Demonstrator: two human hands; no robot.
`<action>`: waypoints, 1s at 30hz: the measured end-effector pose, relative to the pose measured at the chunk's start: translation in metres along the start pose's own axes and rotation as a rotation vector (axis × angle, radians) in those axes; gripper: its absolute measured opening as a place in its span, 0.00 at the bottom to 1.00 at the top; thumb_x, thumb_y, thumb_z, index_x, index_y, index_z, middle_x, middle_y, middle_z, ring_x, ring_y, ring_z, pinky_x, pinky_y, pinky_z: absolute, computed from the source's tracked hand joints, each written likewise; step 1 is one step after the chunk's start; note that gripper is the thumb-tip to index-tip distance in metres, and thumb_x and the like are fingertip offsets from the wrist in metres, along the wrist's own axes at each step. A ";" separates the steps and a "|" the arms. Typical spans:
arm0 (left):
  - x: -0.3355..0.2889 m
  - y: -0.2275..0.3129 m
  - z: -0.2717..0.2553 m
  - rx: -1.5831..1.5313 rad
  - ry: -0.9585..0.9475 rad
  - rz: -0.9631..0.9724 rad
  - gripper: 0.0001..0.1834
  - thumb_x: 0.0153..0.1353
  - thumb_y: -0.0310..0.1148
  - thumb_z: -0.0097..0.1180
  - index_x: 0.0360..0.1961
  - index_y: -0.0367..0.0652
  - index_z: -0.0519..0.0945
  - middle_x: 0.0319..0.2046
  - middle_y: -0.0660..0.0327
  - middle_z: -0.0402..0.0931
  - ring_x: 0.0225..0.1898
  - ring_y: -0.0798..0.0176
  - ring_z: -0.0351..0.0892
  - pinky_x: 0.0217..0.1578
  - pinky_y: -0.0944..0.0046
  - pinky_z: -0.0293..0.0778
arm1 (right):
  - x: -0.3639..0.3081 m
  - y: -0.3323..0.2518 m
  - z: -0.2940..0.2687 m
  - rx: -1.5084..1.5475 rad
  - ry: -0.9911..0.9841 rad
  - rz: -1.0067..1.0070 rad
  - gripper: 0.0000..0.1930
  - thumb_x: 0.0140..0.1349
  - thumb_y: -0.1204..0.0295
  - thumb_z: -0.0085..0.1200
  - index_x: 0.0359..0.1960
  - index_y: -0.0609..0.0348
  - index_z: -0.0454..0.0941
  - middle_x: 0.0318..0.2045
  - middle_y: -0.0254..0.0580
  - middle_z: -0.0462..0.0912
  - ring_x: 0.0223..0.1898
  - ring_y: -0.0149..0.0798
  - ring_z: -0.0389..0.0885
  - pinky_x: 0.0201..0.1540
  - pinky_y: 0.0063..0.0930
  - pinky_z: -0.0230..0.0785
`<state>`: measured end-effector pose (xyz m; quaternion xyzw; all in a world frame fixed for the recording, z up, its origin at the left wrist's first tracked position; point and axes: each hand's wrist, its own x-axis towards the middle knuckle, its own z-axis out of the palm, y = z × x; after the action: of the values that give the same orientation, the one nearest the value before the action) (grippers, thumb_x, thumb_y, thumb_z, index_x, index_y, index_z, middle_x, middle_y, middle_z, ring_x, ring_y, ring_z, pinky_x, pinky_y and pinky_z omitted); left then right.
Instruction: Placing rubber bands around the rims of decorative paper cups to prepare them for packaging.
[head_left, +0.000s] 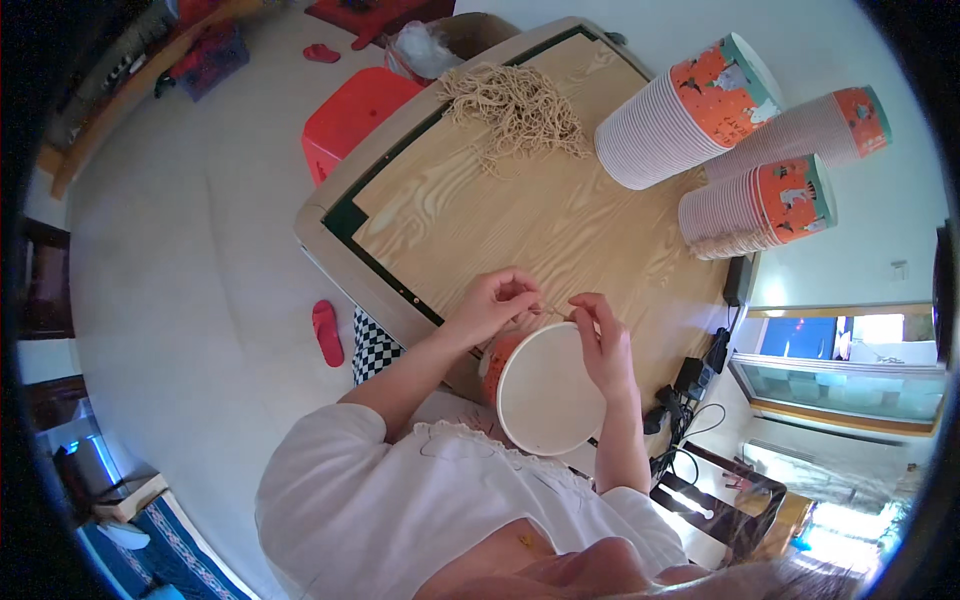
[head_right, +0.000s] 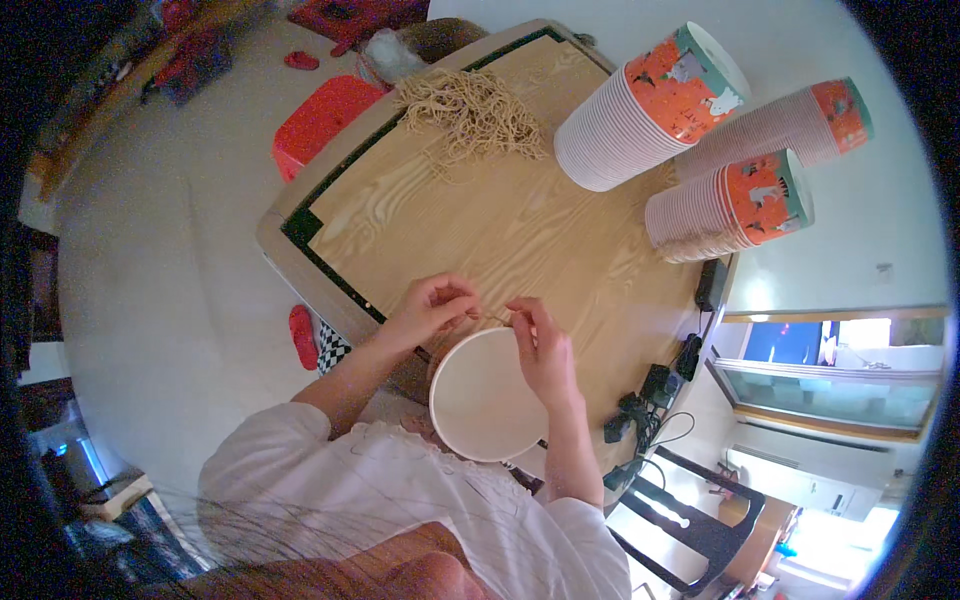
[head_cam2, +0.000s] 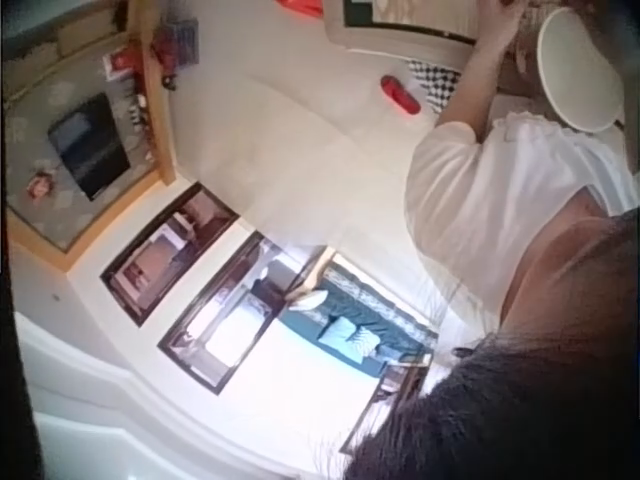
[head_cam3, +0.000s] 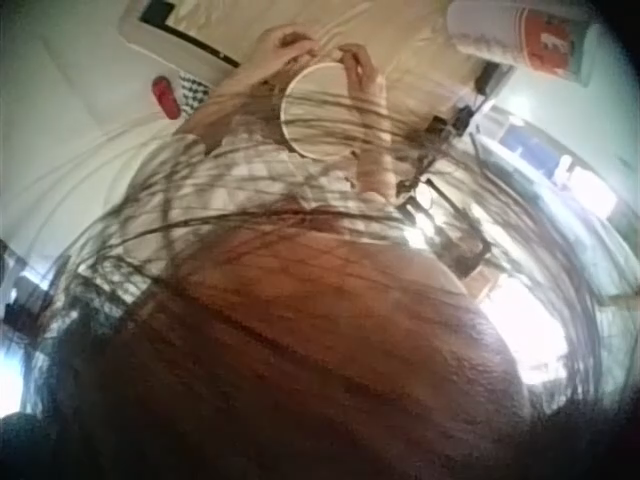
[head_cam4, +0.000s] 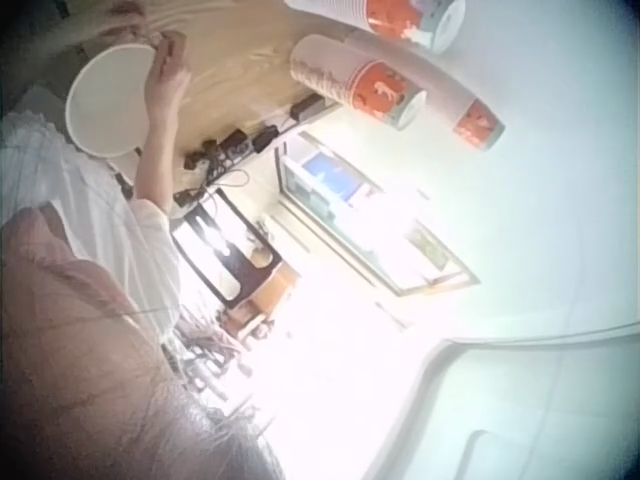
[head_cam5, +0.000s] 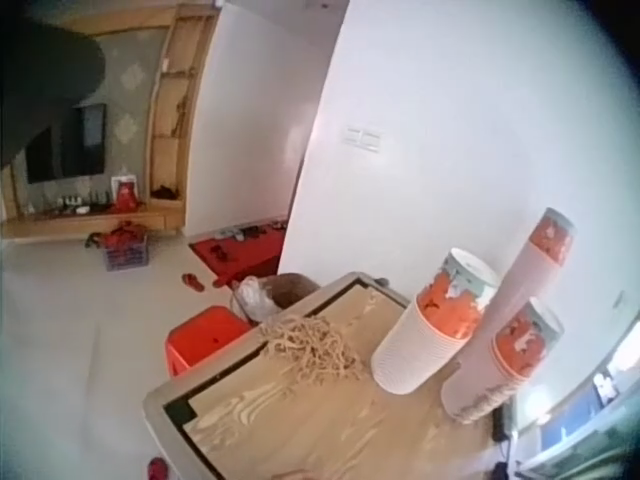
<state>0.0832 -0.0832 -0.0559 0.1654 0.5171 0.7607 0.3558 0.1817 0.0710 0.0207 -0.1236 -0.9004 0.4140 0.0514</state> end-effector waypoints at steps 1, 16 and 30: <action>-0.002 0.002 -0.002 -0.031 0.019 -0.054 0.05 0.59 0.28 0.54 0.35 0.39 0.76 0.28 0.64 0.79 0.25 0.77 0.73 0.25 0.77 0.67 | -0.001 -0.001 -0.001 0.024 -0.014 0.020 0.07 0.64 0.76 0.45 0.42 0.63 0.71 0.28 0.41 0.78 0.33 0.33 0.79 0.36 0.25 0.72; 0.001 0.000 -0.020 0.187 -0.314 -0.085 0.19 0.55 0.29 0.59 0.50 0.45 0.74 0.34 0.63 0.77 0.35 0.73 0.74 0.37 0.70 0.72 | 0.024 0.045 -0.024 0.546 -0.415 0.057 0.07 0.63 0.76 0.47 0.41 0.61 0.74 0.31 0.36 0.77 0.34 0.29 0.75 0.39 0.23 0.68; 0.024 -0.025 0.004 0.120 -0.133 -0.037 0.06 0.56 0.27 0.58 0.35 0.39 0.79 0.30 0.65 0.78 0.33 0.72 0.74 0.36 0.69 0.72 | 0.016 0.082 0.012 1.016 -0.264 0.045 0.10 0.53 0.88 0.52 0.33 0.61 0.77 0.31 0.36 0.72 0.33 0.29 0.72 0.34 0.19 0.65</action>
<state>0.0787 -0.0578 -0.0797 0.2273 0.5399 0.7089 0.3928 0.1787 0.1177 -0.0491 -0.0494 -0.5818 0.8116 -0.0181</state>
